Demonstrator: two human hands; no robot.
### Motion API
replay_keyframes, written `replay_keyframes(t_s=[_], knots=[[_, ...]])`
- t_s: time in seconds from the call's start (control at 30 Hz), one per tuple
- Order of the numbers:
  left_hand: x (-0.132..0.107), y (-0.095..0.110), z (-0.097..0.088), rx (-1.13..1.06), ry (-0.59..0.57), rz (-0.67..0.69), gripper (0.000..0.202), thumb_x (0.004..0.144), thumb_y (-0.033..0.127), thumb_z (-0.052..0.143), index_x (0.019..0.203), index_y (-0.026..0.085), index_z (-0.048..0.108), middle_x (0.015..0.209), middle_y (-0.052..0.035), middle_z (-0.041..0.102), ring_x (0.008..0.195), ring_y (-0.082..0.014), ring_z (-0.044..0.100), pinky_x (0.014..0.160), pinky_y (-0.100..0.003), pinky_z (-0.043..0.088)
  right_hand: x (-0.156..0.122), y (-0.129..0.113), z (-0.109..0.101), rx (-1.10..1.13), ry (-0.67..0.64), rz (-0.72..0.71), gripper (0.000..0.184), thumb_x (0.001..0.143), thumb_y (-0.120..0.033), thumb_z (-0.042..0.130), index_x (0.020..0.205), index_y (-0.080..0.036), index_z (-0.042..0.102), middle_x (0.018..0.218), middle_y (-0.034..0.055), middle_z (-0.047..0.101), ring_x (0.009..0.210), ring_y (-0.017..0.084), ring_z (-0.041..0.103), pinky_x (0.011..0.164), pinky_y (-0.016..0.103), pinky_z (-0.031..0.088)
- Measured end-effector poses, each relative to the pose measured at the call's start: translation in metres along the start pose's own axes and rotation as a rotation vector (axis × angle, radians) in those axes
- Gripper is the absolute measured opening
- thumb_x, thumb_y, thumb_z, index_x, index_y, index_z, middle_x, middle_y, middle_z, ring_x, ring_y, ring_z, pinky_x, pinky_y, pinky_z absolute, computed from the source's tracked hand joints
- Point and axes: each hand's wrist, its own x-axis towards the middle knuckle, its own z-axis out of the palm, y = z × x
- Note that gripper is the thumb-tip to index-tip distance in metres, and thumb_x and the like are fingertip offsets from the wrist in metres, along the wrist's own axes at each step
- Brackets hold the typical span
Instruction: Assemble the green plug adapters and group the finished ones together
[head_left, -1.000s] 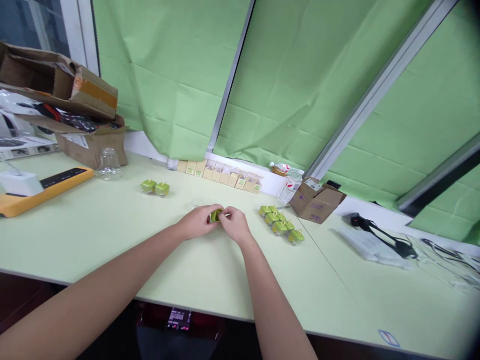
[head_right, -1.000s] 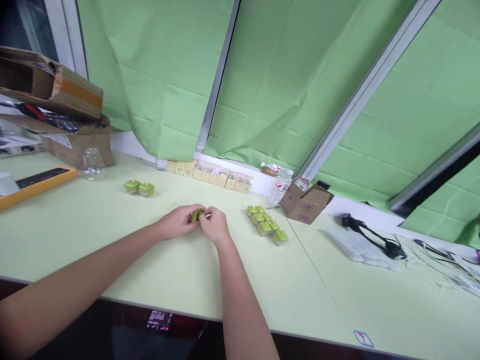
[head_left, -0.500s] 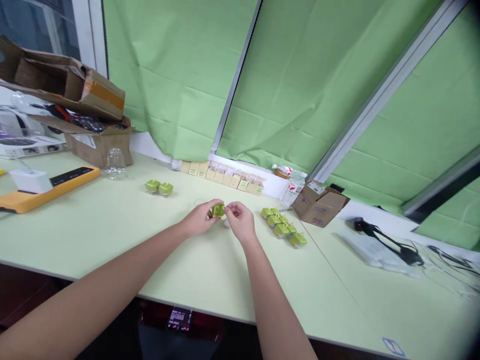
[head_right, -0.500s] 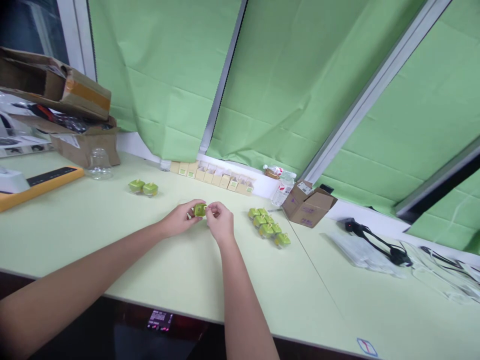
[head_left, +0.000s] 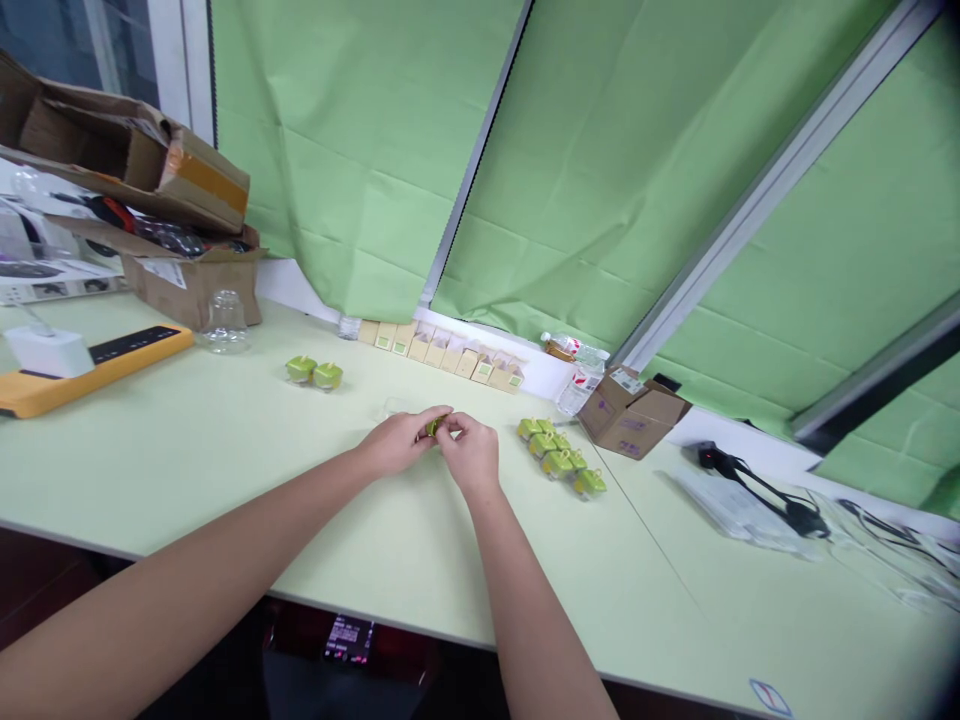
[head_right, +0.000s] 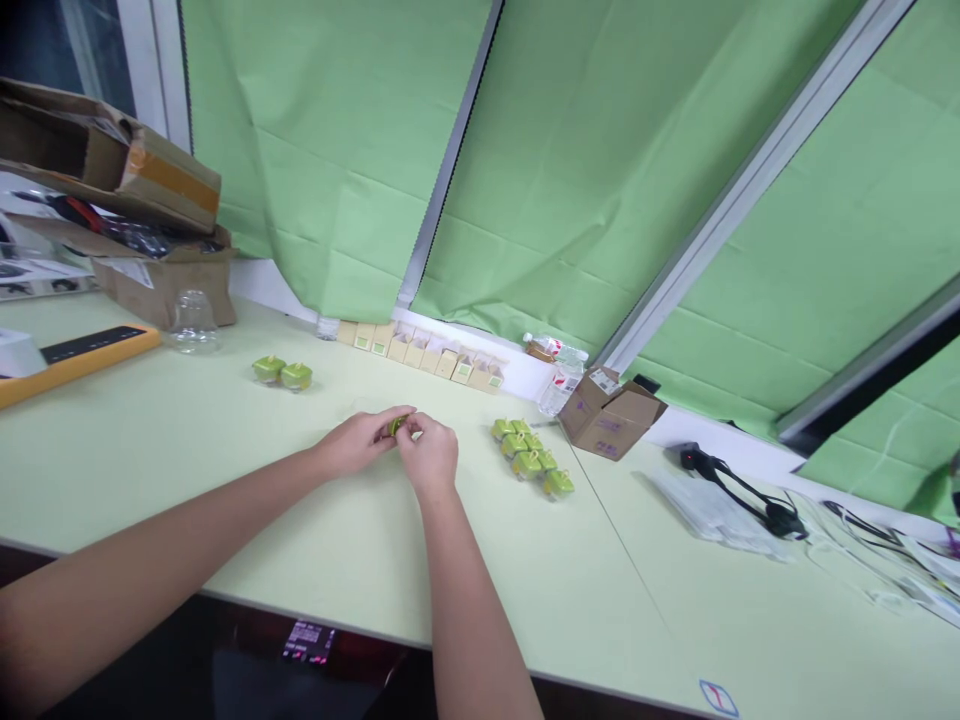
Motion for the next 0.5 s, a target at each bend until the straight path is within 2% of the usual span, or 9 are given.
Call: replay_keyframes(t_s=[0.2, 0.5], knots=[[-0.0012, 0.0058, 0.0021, 0.065, 0.062, -0.034, 0.055, 0.087, 0.021, 0.048, 0.141, 0.032, 0.046, 0.080, 0.0000, 0.066, 0.067, -0.0157, 0.059, 0.061, -0.024, 0.040, -0.0018, -0.0082, 0.0033, -0.008, 0.071, 0.080, 0.018, 0.081, -0.033, 0.054, 0.080, -0.026, 0.071, 0.082, 0.0008, 0.074, 0.076, 0.019, 0.067, 0.078, 0.030, 0.048], [-0.0030, 0.0045, 0.0025, 0.117, 0.049, -0.007, 0.056, 0.088, 0.019, 0.045, 0.143, 0.031, 0.045, 0.085, -0.0011, 0.069, 0.071, -0.0168, 0.061, 0.063, -0.024, 0.042, -0.0013, -0.0034, 0.0024, 0.069, -0.006, -0.024, 0.021, 0.081, -0.031, 0.051, 0.069, -0.024, 0.067, 0.069, -0.0025, 0.068, 0.059, 0.013, 0.057, 0.064, 0.024, 0.043]])
